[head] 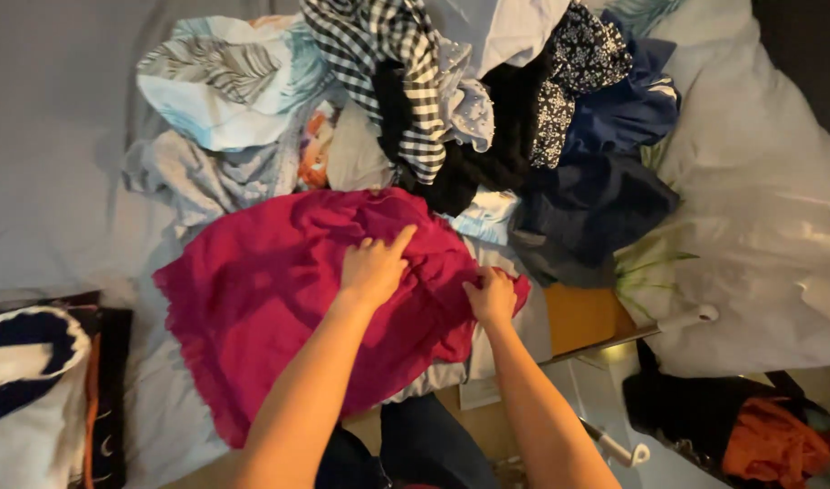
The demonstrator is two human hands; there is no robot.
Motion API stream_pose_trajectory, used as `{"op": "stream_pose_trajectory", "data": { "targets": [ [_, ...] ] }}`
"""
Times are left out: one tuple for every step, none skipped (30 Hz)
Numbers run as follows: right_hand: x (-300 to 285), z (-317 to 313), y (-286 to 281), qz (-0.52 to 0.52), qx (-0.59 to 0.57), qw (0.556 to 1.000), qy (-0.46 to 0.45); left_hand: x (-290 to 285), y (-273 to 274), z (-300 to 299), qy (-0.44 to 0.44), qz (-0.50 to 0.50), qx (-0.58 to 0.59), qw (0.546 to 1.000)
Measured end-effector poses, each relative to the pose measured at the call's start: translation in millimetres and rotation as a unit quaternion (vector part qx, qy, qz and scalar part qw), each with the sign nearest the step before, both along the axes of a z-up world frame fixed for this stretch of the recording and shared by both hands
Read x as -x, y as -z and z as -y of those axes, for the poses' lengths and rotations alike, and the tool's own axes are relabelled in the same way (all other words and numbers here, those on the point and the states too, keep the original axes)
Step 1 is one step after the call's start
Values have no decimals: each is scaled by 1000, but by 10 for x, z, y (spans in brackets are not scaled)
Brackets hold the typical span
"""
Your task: The person folds a white garment with a dark pattern, a pink dress, a black and white checkered top, and a black top on a bed. They place each folded item into a white storage box with a black and white pattern.
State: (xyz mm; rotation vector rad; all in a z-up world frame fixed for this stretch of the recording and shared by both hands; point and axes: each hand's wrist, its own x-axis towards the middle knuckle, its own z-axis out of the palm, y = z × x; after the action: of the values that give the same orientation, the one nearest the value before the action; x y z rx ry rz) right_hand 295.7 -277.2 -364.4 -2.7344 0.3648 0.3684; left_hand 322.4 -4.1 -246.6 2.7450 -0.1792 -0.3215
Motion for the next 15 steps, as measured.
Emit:
{"op": "stream_pose_trajectory", "data": {
  "targets": [
    [-13,-1,-68,-5,2,1000,3,-130,3,104,3,-5,2,1000],
    [-19,-10,-138,60,-12,997,-55,-251,4,203,-7,-50,12,999],
    [-38,-24,-208,126,-26,985,-115,-367,5,295,-20,-94,22,995],
    [-48,-68,-360,122,-24,986,-115,-463,112,336,-20,-98,24,995],
    [-48,-113,-519,153,-58,964,-208,-533,215,373,-59,-114,65,990],
    [-43,-167,-684,182,-92,933,-297,-596,314,402,-99,-129,104,981],
    [19,-182,-685,176,-93,933,-300,-571,369,362,-102,-135,106,980],
    [84,-197,-701,127,-152,901,-385,-544,411,320,-136,-124,108,977],
    [91,-254,-712,85,-211,857,-464,-578,427,238,-169,-108,106,974],
    [47,-287,-729,85,-213,855,-465,-483,381,79,-171,-108,103,974],
    [16,-327,-731,39,-259,834,-485,-369,344,-87,-231,-79,153,958],
    [-11,-372,-729,-8,-304,809,-503,-251,308,-256,-288,-48,201,935],
    [-87,-397,-658,-9,-307,807,-504,-60,517,-500,-291,-49,198,935],
    [-160,-430,-581,20,-314,826,-467,137,727,-751,-326,-10,163,931],
    [-212,-435,-507,46,-318,843,-430,370,944,-971,-362,27,130,923]
  ]
}}
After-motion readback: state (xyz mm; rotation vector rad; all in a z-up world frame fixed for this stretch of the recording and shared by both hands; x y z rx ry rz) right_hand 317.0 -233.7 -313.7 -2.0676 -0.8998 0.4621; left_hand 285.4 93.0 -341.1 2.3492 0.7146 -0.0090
